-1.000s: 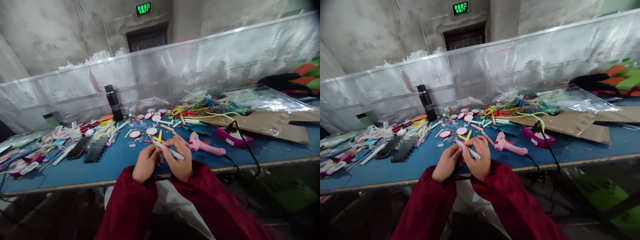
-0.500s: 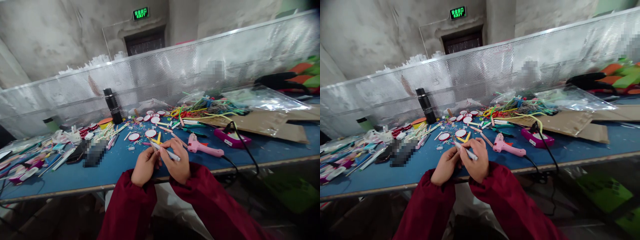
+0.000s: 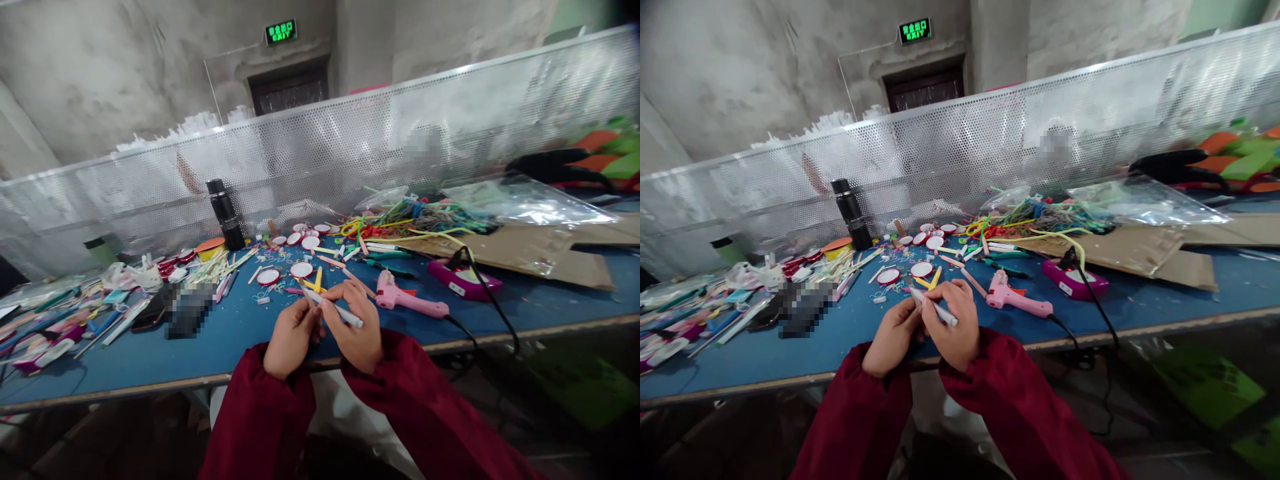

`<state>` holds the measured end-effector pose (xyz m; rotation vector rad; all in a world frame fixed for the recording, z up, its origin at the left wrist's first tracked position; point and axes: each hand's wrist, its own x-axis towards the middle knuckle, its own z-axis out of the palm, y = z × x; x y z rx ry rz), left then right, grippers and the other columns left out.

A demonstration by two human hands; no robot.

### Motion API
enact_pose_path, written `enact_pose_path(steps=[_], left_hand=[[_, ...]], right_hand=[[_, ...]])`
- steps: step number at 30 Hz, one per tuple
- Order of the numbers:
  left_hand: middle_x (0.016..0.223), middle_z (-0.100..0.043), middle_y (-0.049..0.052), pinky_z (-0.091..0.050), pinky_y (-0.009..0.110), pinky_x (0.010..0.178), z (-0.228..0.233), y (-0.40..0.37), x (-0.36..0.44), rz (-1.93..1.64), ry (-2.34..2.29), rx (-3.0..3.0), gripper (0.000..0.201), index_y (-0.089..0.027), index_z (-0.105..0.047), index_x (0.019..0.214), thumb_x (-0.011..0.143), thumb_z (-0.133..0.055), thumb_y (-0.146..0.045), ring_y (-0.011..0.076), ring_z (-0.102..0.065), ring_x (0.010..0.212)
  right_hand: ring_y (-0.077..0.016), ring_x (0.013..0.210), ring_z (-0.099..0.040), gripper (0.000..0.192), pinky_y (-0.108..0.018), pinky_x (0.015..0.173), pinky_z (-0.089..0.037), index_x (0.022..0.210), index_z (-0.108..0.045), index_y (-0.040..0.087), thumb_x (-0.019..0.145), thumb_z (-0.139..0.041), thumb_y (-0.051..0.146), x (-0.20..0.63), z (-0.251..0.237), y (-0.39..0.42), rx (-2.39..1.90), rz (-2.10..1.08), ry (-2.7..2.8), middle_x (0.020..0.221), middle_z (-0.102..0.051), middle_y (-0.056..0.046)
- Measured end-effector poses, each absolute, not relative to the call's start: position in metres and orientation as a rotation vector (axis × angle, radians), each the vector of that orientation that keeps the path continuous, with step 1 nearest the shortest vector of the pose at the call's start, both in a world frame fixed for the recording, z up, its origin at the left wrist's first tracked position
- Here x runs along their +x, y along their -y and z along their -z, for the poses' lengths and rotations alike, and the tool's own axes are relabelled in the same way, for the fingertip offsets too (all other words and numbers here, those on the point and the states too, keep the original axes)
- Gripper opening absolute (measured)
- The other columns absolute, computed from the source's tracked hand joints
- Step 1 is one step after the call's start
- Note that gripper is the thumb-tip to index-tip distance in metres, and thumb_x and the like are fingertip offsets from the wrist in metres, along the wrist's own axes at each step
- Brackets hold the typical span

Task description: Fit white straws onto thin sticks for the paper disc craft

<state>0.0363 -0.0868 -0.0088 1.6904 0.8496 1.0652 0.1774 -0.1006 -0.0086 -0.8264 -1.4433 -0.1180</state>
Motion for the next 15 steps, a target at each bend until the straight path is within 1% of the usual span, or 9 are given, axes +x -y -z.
enact_pose_path(steps=[9, 15], left_hand=[[0.066, -0.06, -0.001, -0.04, 0.024, 0.057, 0.0081, 0.0872, 0.0367, -1.065, -0.861, 1.672, 0.041, -0.018, -0.059, 0.084, 0.095, -0.058, -0.057, 0.0119, -0.051, 0.056], [0.067, -0.059, -0.001, -0.04, 0.025, 0.057, 0.0054, 0.0885, 0.0372, -1.06, -0.859, 1.695, 0.04, -0.017, -0.061, 0.086, 0.097, -0.057, -0.055, 0.0121, -0.05, 0.056]], right_hand=[[-0.0191, 0.071, -0.067, 0.01, -0.046, 0.093, -0.048, 0.082, -0.06, 0.025, 0.091, -0.059, 0.02, 0.178, 0.0079, 0.1009, -0.842, 0.116, 1.459, 0.075, -0.072, 0.001], [-0.0196, 0.075, -0.068, 0.009, -0.046, 0.095, -0.047, 0.084, -0.061, 0.025, 0.091, -0.06, 0.02, 0.1775, 0.0077, 0.1013, -0.851, 0.13, 1.452, 0.078, -0.074, 0.001]])
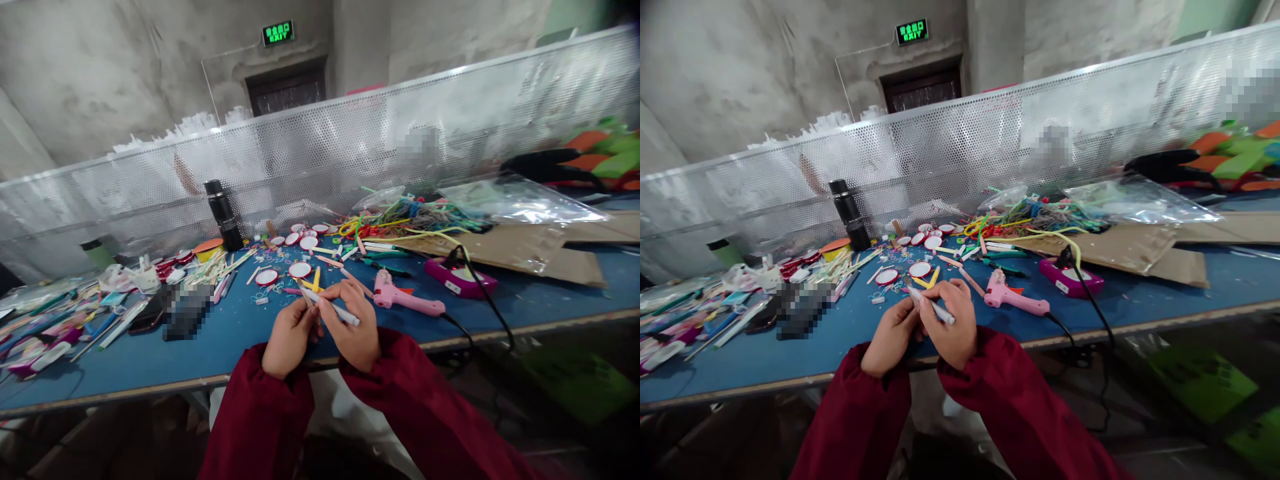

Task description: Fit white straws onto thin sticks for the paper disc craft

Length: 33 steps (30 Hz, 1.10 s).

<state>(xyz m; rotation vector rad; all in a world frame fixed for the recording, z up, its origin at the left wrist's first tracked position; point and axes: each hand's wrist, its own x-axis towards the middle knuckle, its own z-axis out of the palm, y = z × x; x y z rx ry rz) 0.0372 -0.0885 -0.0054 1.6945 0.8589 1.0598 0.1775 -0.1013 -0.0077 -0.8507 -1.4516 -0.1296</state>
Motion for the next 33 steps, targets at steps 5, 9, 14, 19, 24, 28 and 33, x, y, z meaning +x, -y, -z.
enact_pose_path(steps=[5, 9, 14, 19, 24, 28, 33], left_hand=[[0.068, -0.059, -0.001, -0.04, 0.025, 0.057, 0.0061, 0.0886, 0.0367, -1.056, -0.861, 1.708, 0.041, -0.018, -0.061, 0.086, 0.097, -0.056, -0.057, 0.0123, -0.05, 0.057], [0.067, -0.06, -0.001, -0.04, 0.025, 0.057, 0.0054, 0.0892, 0.0372, -1.065, -0.87, 1.694, 0.041, -0.018, -0.063, 0.087, 0.095, -0.058, -0.057, 0.0127, -0.051, 0.056], [0.066, -0.058, -0.001, -0.04, 0.025, 0.056, 0.003, 0.0902, 0.0383, -1.067, -0.872, 1.688, 0.042, -0.018, -0.06, 0.083, 0.095, -0.058, -0.058, 0.0122, -0.05, 0.056], [0.067, -0.058, -0.001, -0.04, 0.025, 0.056, 0.0028, 0.0903, 0.0376, -1.051, -0.862, 1.706, 0.041, -0.017, -0.059, 0.085, 0.096, -0.056, -0.057, 0.012, -0.049, 0.056], [0.067, -0.058, -0.001, -0.04, 0.024, 0.057, 0.0048, 0.0897, 0.0374, -1.051, -0.861, 1.702, 0.04, -0.017, -0.06, 0.087, 0.097, -0.056, -0.056, 0.012, -0.05, 0.057], [0.066, -0.058, -0.001, -0.04, 0.024, 0.056, 0.0055, 0.0891, 0.0378, -1.047, -0.856, 1.693, 0.04, -0.017, -0.058, 0.086, 0.096, -0.057, -0.056, 0.012, -0.05, 0.056], [0.067, -0.059, -0.001, -0.04, 0.024, 0.056, 0.0067, 0.0879, 0.0368, -1.047, -0.878, 1.698, 0.037, -0.017, -0.059, 0.086, 0.097, -0.056, -0.053, 0.0122, -0.05, 0.056]], right_hand=[[-0.0186, 0.072, -0.067, 0.01, -0.045, 0.092, -0.047, 0.082, -0.061, 0.025, 0.09, -0.06, 0.019, 0.1769, 0.0077, 0.1013, -0.84, 0.11, 1.44, 0.077, -0.073, 0.002], [-0.0187, 0.071, -0.066, 0.011, -0.046, 0.095, -0.046, 0.081, -0.061, 0.025, 0.091, -0.059, 0.02, 0.177, 0.0077, 0.1012, -0.837, 0.11, 1.444, 0.075, -0.072, 0.002], [-0.0188, 0.071, -0.066, 0.009, -0.044, 0.091, -0.047, 0.083, -0.062, 0.025, 0.09, -0.06, 0.019, 0.1776, 0.0064, 0.1018, -0.843, 0.092, 1.454, 0.075, -0.072, 0.002], [-0.019, 0.071, -0.065, 0.01, -0.044, 0.091, -0.047, 0.082, -0.061, 0.025, 0.09, -0.059, 0.02, 0.1774, 0.0068, 0.1014, -0.847, 0.105, 1.449, 0.074, -0.071, 0.002], [-0.0183, 0.071, -0.065, 0.011, -0.044, 0.091, -0.046, 0.082, -0.061, 0.025, 0.091, -0.059, 0.019, 0.1767, 0.0062, 0.1013, -0.847, 0.11, 1.45, 0.075, -0.071, 0.002], [-0.0178, 0.07, -0.063, 0.011, -0.042, 0.089, -0.045, 0.083, -0.061, 0.025, 0.091, -0.059, 0.019, 0.1766, 0.0054, 0.1019, -0.842, 0.108, 1.448, 0.074, -0.07, 0.003], [-0.0177, 0.071, -0.063, 0.012, -0.04, 0.085, -0.044, 0.08, -0.059, 0.025, 0.091, -0.059, 0.018, 0.1768, 0.005, 0.1029, -0.84, 0.126, 1.417, 0.073, -0.068, 0.003]])
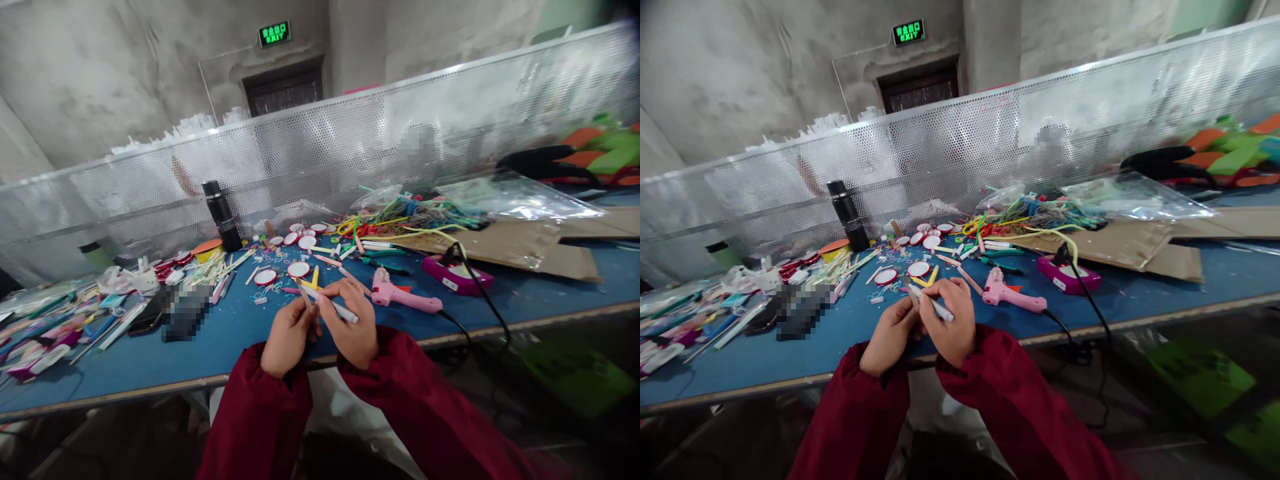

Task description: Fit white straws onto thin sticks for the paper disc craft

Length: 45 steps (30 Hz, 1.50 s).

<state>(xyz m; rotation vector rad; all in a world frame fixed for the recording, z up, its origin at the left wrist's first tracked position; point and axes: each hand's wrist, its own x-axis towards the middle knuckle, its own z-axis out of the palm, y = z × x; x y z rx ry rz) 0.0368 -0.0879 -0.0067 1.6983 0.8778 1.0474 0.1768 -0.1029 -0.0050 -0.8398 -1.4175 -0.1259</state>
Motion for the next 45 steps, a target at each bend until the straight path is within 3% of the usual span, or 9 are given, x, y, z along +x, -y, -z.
enact_pose_path(steps=[20, 45], left_hand=[[0.065, -0.061, -0.001, -0.042, 0.024, 0.056, 0.0086, 0.0868, 0.0364, -1.042, -0.88, 1.671, 0.037, -0.017, -0.06, 0.089, 0.096, -0.057, -0.054, 0.0125, -0.052, 0.056], [0.067, -0.061, 0.0, -0.041, 0.025, 0.057, 0.0082, 0.0869, 0.0355, -1.049, -0.875, 1.68, 0.037, -0.018, -0.059, 0.087, 0.096, -0.057, -0.053, 0.0124, -0.051, 0.056]], right_hand=[[-0.0176, 0.071, -0.063, 0.012, -0.038, 0.079, -0.043, 0.082, -0.059, 0.025, 0.092, -0.059, 0.017, 0.1774, 0.0056, 0.1033, -0.842, 0.14, 1.394, 0.073, -0.068, 0.004], [-0.0182, 0.07, -0.062, 0.014, -0.04, 0.083, -0.045, 0.078, -0.058, 0.024, 0.09, -0.058, 0.018, 0.1777, 0.0039, 0.1056, -0.878, 0.113, 1.401, 0.07, -0.067, 0.003]])
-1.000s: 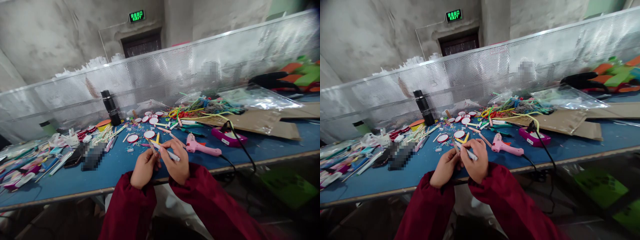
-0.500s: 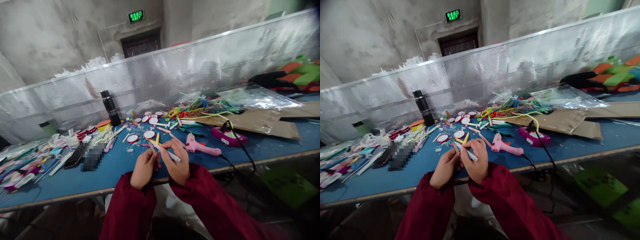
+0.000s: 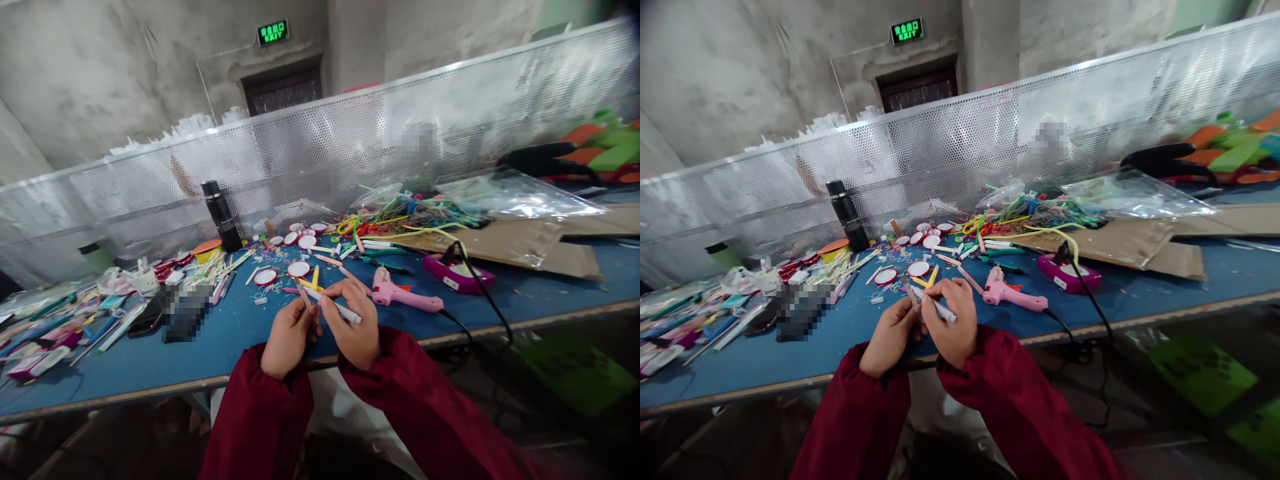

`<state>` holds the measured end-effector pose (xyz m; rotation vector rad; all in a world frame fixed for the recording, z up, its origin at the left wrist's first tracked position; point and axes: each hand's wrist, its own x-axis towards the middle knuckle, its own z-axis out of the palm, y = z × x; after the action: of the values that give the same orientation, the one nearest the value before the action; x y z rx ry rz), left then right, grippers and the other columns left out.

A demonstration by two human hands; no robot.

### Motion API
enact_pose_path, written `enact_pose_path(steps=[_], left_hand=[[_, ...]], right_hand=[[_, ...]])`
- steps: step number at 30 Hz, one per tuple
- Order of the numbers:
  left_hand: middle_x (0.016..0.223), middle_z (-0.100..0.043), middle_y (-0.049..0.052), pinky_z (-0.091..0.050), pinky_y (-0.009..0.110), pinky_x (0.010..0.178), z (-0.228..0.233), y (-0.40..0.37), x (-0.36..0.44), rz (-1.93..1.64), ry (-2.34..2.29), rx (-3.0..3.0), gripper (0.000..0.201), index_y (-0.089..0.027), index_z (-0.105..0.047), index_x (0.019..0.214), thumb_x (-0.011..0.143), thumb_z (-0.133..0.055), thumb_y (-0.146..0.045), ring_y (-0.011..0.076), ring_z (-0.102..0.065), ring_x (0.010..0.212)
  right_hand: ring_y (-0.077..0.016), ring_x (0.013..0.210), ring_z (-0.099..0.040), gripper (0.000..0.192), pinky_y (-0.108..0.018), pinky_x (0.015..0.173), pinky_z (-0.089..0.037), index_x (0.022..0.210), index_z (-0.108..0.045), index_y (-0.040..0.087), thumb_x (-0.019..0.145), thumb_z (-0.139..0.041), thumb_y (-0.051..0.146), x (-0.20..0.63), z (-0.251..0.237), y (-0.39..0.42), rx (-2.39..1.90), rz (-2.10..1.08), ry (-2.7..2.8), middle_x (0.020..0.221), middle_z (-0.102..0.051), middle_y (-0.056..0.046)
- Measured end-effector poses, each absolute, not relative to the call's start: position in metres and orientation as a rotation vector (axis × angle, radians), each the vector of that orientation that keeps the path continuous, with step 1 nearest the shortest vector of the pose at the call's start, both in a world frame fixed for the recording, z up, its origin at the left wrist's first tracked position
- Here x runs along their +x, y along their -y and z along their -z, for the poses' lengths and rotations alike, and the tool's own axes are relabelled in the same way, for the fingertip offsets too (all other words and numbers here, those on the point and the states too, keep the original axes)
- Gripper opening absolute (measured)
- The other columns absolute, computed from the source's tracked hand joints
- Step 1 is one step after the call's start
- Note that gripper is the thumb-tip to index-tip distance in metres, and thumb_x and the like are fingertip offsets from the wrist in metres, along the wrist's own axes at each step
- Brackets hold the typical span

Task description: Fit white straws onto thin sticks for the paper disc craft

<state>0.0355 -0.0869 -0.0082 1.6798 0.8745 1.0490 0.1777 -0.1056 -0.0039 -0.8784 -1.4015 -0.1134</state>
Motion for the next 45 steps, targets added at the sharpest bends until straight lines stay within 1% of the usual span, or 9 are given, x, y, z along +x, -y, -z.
enact_pose_path(steps=[7, 17, 24, 31, 35, 40, 45], left_hand=[[0.065, -0.061, -0.001, -0.041, 0.025, 0.057, 0.0073, 0.0874, 0.0359, -1.044, -0.883, 1.673, 0.037, -0.018, -0.058, 0.088, 0.096, -0.057, -0.054, 0.0131, -0.052, 0.056], [0.067, -0.061, -0.001, -0.041, 0.025, 0.058, 0.0091, 0.0868, 0.0357, -1.046, -0.888, 1.671, 0.037, -0.018, -0.058, 0.088, 0.096, -0.056, -0.053, 0.013, -0.052, 0.057], [0.066, -0.062, -0.001, -0.041, 0.026, 0.057, 0.007, 0.0876, 0.0363, -1.049, -0.9, 1.668, 0.036, -0.018, -0.058, 0.088, 0.096, -0.057, -0.053, 0.0134, -0.053, 0.056], [0.066, -0.06, -0.001, -0.04, 0.025, 0.056, 0.0059, 0.0882, 0.0365, -1.047, -0.88, 1.665, 0.039, -0.018, -0.058, 0.087, 0.094, -0.058, -0.057, 0.0125, -0.052, 0.056], [0.066, -0.061, -0.001, -0.041, 0.025, 0.057, 0.0057, 0.0883, 0.0361, -1.046, -0.898, 1.669, 0.039, -0.018, -0.059, 0.088, 0.095, -0.058, -0.056, 0.0127, -0.052, 0.056], [0.066, -0.061, -0.001, -0.041, 0.025, 0.057, 0.0056, 0.0883, 0.0365, -1.052, -0.876, 1.676, 0.038, -0.018, -0.058, 0.086, 0.095, -0.058, -0.055, 0.0125, -0.052, 0.056], [0.066, -0.06, -0.001, -0.041, 0.025, 0.056, 0.0071, 0.0877, 0.0367, -1.053, -0.88, 1.658, 0.038, -0.018, -0.059, 0.088, 0.095, -0.058, -0.056, 0.0131, -0.052, 0.056]], right_hand=[[-0.0193, 0.072, -0.062, 0.014, -0.041, 0.085, -0.046, 0.077, -0.058, 0.025, 0.09, -0.058, 0.019, 0.1784, 0.0051, 0.1059, -0.9, 0.124, 1.412, 0.07, -0.067, 0.002], [-0.0173, 0.069, -0.063, 0.013, -0.042, 0.091, -0.044, 0.079, -0.058, 0.024, 0.09, -0.059, 0.018, 0.1785, 0.0065, 0.1042, -0.858, 0.121, 1.411, 0.071, -0.067, 0.004], [-0.018, 0.069, -0.063, 0.015, -0.042, 0.087, -0.045, 0.078, -0.058, 0.024, 0.091, -0.058, 0.017, 0.1786, 0.0068, 0.1043, -0.884, 0.126, 1.417, 0.069, -0.067, 0.003], [-0.0185, 0.07, -0.064, 0.013, -0.043, 0.087, -0.045, 0.079, -0.058, 0.025, 0.09, -0.058, 0.017, 0.178, 0.0072, 0.1042, -0.862, 0.104, 1.436, 0.07, -0.068, 0.003], [-0.0189, 0.07, -0.064, 0.014, -0.042, 0.087, -0.046, 0.077, -0.058, 0.025, 0.09, -0.058, 0.018, 0.1785, 0.0058, 0.1051, -0.886, 0.111, 1.413, 0.069, -0.067, 0.002], [-0.0183, 0.07, -0.063, 0.013, -0.042, 0.085, -0.046, 0.079, -0.059, 0.024, 0.089, -0.058, 0.017, 0.1774, 0.0053, 0.1057, -0.842, 0.096, 1.427, 0.07, -0.068, 0.003], [-0.0183, 0.07, -0.063, 0.014, -0.042, 0.084, -0.046, 0.078, -0.058, 0.024, 0.09, -0.058, 0.018, 0.1771, 0.0051, 0.1058, -0.878, 0.106, 1.42, 0.07, -0.068, 0.002]])
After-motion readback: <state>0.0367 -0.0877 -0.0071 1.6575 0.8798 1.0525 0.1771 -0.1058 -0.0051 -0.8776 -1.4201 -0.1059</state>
